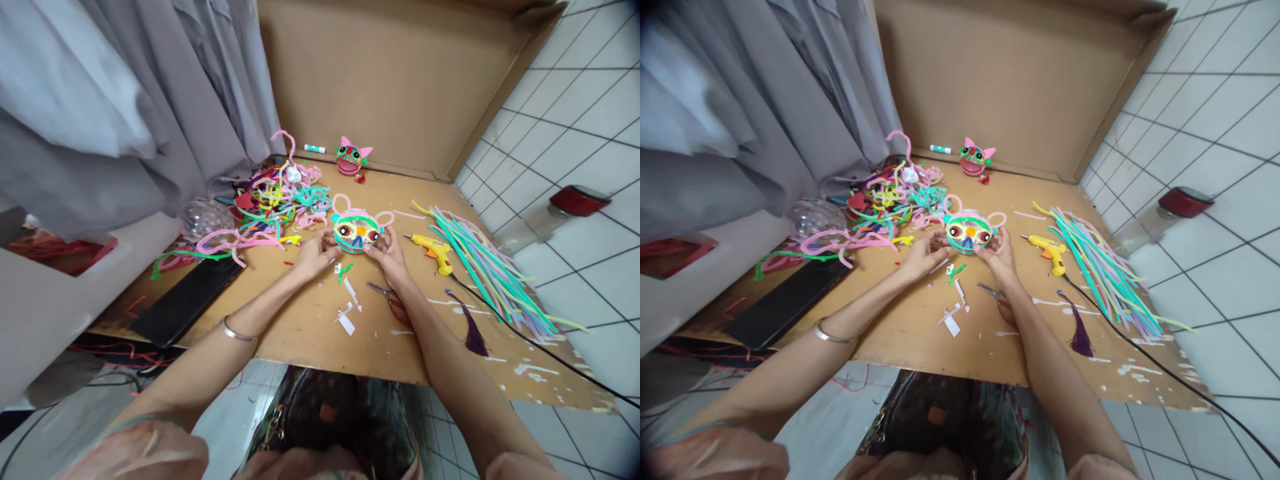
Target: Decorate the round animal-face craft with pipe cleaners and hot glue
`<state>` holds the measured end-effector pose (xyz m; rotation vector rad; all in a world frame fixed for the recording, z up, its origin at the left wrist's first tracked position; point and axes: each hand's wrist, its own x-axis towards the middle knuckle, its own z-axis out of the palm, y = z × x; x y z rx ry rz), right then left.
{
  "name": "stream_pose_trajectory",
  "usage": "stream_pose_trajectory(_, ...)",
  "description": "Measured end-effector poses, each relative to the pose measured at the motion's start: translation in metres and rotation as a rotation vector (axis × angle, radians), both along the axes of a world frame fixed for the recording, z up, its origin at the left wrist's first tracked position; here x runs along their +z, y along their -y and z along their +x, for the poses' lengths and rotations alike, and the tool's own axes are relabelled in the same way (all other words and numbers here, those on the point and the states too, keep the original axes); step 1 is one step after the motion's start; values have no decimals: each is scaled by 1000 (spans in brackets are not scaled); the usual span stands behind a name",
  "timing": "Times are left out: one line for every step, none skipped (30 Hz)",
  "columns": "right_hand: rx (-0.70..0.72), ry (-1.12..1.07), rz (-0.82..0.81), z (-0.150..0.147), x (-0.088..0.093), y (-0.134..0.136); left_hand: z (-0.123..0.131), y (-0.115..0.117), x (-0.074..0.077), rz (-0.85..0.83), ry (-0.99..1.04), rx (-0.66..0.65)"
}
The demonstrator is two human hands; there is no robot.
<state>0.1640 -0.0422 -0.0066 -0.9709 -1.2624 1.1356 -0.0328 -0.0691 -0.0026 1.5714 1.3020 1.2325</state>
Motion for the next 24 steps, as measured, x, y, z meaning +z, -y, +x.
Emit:
stream_pose_trajectory(-7,-5,-7,0,0,0,1,2,2,2,6,18)
stream_pose_trajectory(-16,-10,-14,0,0,0,2,3,4,1,5,37)
stream_pose_trajectory(-24,-15,-19,0,0,0,3,5,6,-3,-7,56)
stream_pose_trajectory(-29,-19,-21,-1,0,0,5,7,7,-15,-32,74)
stream_pose_trajectory(-32,-21,-20,-1,0,0,6,9,9,-32,-67,92)
stream_pose_trajectory(-31,-22,-15,-1,0,0,7,10,10,-52,-107,103)
stream_pose_trajectory(-28,-23,-9,-2,-1,0,8,12,10,-66,-142,109)
stream_pose_trajectory(-25,-23,-2,-2,-1,0,9,12,10,-70,-168,113)
stream_pose_trajectory(-24,-24,6,-2,-2,0,11,13,10,-63,-184,115)
stream_pose_trajectory(-24,-23,13,-3,-3,0,12,13,9,-51,-194,115)
stream_pose_trajectory(-23,-21,22,-3,-4,0,13,13,8,-38,-204,116)
stream_pose_trajectory(-21,-17,31,-4,-6,0,14,12,8,-28,-213,124)
stream_pose_trajectory(-22,-11,39,-5,-7,0,15,12,8,-23,-223,138)
stream_pose_trajectory(-28,-3,47,-6,-9,0,16,11,8,-20,-234,154)
stream_pose_trajectory(-39,4,53,-7,-11,0,17,11,8,-18,-244,172)
stream_pose_trajectory(-56,12,57,-8,-12,-1,18,10,9,-13,-252,188)
stream_pose_trajectory(-75,19,59,-9,-14,-1,18,10,9,-7,-259,200)
stream_pose_trajectory(-92,25,60,-10,-15,-2,18,10,10,0,-264,207)
stream_pose_trajectory(-103,31,62,-10,-16,-2,18,9,10,7,-268,212)
stream_pose_trajectory(-108,37,63,-10,-16,-2,19,9,11,12,-269,215)
stream_pose_trajectory(-108,43,63,-10,-17,-2,19,9,11,16,-266,218)
stream_pose_trajectory(-105,48,61,-10,-17,-2,19,8,11,17,-259,221)
stream_pose_trajectory(-101,51,59,-10,-17,-2,19,8,10,13,-248,221)
stream_pose_trajectory(-99,52,56,-9,-17,-2,19,8,10,7,-235,221)
